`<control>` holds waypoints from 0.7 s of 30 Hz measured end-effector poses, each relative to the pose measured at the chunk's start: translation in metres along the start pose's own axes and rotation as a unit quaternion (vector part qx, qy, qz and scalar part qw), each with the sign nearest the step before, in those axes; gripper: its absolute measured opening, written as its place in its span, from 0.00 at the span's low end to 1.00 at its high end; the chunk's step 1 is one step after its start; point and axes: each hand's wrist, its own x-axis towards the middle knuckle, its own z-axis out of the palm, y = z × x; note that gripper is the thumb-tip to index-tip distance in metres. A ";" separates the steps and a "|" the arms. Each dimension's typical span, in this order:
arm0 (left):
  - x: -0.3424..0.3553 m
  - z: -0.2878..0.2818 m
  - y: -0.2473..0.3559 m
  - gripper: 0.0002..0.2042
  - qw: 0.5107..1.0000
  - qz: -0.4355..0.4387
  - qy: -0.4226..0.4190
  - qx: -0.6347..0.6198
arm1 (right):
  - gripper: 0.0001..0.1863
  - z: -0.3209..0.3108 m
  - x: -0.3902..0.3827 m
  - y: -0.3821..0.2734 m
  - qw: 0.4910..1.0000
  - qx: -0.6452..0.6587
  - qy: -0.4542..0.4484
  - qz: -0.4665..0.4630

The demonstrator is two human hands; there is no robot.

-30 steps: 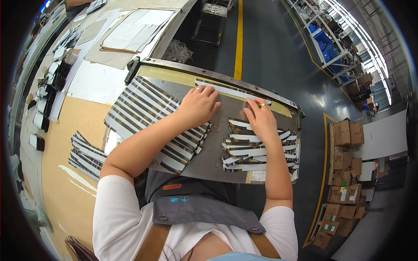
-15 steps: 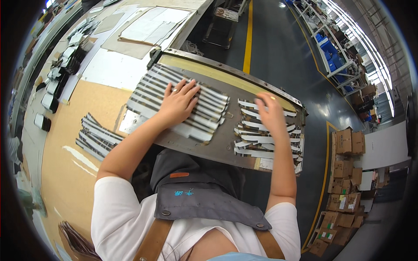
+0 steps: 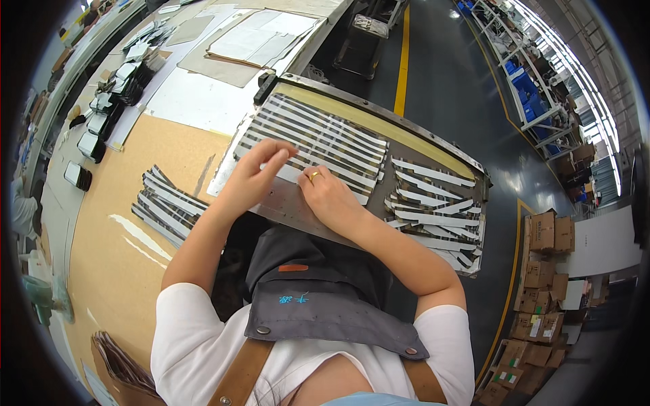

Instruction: Folding and stacking leather strips using a manual folding machine.

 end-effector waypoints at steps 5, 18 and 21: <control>-0.022 0.011 0.006 0.08 0.992 0.084 -0.034 0.087 | 0.06 0.002 0.007 0.003 1.000 -0.003 0.005 -0.015; -0.052 0.027 0.006 0.05 0.982 0.095 -0.116 0.116 | 0.08 0.010 0.010 0.003 0.995 0.075 0.062 0.008; -0.053 0.030 0.009 0.06 0.981 0.086 -0.138 0.103 | 0.09 0.007 0.014 0.001 0.999 0.029 -0.025 0.002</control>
